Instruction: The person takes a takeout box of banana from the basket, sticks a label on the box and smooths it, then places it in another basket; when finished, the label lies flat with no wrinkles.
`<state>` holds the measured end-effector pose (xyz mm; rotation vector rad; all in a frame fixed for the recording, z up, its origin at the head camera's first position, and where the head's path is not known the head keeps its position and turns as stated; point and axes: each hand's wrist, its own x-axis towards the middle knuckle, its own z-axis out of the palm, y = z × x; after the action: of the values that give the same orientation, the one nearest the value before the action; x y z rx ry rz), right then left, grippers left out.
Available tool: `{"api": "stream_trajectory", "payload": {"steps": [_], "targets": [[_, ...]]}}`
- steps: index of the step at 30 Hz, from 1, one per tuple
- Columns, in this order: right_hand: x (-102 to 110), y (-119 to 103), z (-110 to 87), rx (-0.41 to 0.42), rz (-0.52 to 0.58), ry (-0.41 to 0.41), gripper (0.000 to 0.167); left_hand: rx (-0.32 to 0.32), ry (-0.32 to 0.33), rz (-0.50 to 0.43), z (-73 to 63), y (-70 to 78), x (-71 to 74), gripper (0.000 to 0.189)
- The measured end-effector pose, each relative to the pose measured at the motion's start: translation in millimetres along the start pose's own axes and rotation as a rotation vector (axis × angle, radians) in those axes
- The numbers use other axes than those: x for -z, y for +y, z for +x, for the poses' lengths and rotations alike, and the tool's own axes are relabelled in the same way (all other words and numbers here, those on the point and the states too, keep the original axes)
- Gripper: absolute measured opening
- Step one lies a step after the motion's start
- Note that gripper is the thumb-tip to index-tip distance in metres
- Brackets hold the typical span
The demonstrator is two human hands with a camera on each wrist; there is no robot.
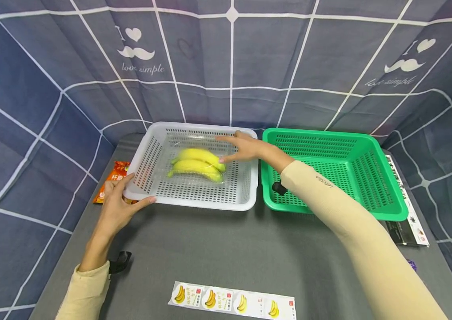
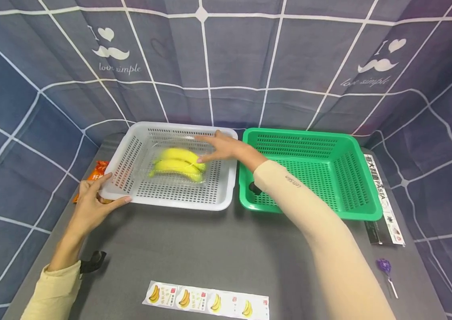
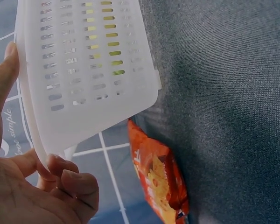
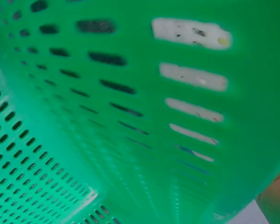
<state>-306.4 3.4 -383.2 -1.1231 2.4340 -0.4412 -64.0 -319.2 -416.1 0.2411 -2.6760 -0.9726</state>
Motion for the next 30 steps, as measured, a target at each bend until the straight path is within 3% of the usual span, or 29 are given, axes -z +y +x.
{"api": "stream_trajectory", "payload": {"steps": [3, 8, 14, 22, 24, 30], "targets": [[-1.5, -0.8, -0.3, -0.045, -0.007, -0.014, 0.085, 0.002, 0.005, 0.001, -0.3, 0.9, 0.4, 0.093], [-4.6, -3.3, 3.5, 0.009, 0.051, -0.041, 0.086, 0.016, -0.002, 0.014, -0.7, 2.1, 1.9, 0.095], [-11.4, -11.0, 2.1, 0.0, 0.448, -0.097, 0.086, 0.024, -0.012, 0.016, -0.6, 2.8, 2.1, 0.095], [-16.1, -9.6, -6.8, -0.033, 0.803, -0.039, 0.078, 0.003, -0.016, 0.025, -0.7, 3.6, 0.7, 0.093], [-16.3, -9.0, -7.7, -0.026, 0.84, -0.016, 0.076, 0.004, -0.016, 0.034, -0.7, 3.7, 1.0, 0.093], [-18.6, -7.3, -8.9, -0.023, 0.813, 0.028, 0.075, 0.015, -0.025, 0.049, -1.4, 2.9, 1.4, 0.094]]}}
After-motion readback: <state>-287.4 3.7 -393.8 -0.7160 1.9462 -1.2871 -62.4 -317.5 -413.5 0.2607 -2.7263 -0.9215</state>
